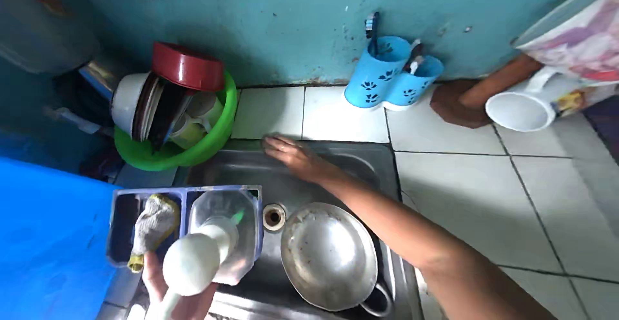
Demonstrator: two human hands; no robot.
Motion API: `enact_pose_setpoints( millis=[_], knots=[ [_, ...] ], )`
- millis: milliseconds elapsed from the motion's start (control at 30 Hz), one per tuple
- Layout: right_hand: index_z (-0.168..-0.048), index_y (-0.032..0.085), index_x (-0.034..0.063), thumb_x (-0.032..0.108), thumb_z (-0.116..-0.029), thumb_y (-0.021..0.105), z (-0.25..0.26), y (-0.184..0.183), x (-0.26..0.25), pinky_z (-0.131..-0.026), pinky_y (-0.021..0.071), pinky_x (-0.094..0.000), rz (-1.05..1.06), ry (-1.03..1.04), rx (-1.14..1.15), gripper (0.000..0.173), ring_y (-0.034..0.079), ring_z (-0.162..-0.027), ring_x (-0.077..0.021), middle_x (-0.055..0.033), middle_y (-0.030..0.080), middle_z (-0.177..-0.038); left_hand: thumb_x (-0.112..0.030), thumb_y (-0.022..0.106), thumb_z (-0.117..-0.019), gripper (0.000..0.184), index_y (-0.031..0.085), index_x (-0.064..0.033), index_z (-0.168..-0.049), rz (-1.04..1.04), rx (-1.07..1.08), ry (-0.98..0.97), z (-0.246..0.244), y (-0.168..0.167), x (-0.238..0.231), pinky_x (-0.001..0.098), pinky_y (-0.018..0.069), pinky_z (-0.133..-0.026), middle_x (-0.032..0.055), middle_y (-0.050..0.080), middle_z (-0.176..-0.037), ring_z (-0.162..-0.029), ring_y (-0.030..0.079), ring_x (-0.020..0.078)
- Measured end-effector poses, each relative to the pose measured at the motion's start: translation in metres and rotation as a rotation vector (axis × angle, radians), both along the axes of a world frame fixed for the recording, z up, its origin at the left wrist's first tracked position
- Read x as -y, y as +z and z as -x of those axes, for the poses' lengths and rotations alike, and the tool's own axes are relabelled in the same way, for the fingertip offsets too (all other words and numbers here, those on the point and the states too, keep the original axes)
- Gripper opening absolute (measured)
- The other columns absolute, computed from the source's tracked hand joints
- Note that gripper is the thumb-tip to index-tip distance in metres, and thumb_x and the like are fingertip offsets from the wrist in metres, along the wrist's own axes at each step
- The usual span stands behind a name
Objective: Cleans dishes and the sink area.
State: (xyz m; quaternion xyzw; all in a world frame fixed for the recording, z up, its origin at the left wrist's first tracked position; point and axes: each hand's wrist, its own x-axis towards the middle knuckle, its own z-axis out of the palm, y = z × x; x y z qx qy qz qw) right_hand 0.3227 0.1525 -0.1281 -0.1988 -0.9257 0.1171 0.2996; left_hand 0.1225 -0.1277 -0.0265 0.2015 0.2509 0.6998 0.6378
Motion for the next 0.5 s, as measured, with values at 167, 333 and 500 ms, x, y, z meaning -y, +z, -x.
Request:
enact_pose_setpoints(
  millis=[167,333,500],
  knots=[
    [-0.143,0.060,0.0063,-0.006,-0.0942,0.060,-0.089,0.008,0.030,-0.116,0.0418,-0.0519,0.147,-0.363,0.130,0.050,0.045,-0.145,-0.0371,-0.0172,0.042,-0.161,-0.070,0.056,-0.0899,0.064,0.079,-0.0098,-0.091,-0.085,-0.006,-0.152,-0.029,0.014,-0.032,0.0432,0.0643,-0.074,0.0021,0.072,-0.073,-0.073,0.075,0.0192],
    [-0.140,0.061,0.0010,-0.005,-0.0979,0.058,-0.135,0.039,0.041,-0.112,0.0434,-0.0565,0.387,-0.505,0.102,0.043,0.053,-0.136,-0.0428,-0.0229,0.049,-0.154,-0.075,0.050,-0.0908,0.071,0.075,-0.0084,-0.087,-0.136,0.022,-0.278,-0.056,0.022,-0.064,0.0457,0.0638,-0.078,0.0068,0.072,-0.080,-0.084,0.076,0.0261],
    [-0.136,0.060,-0.0097,-0.001,-0.1006,0.052,-0.133,0.041,-0.007,-0.115,0.0383,-0.0584,0.233,-0.540,-0.065,0.037,0.052,-0.134,-0.0506,-0.0342,0.052,-0.145,-0.074,0.049,-0.0915,0.072,0.074,-0.0071,-0.091,-0.192,0.051,-0.375,-0.066,0.032,-0.085,0.0450,0.0628,-0.082,0.0080,0.072,-0.083,-0.089,0.075,0.0274]
  ],
)
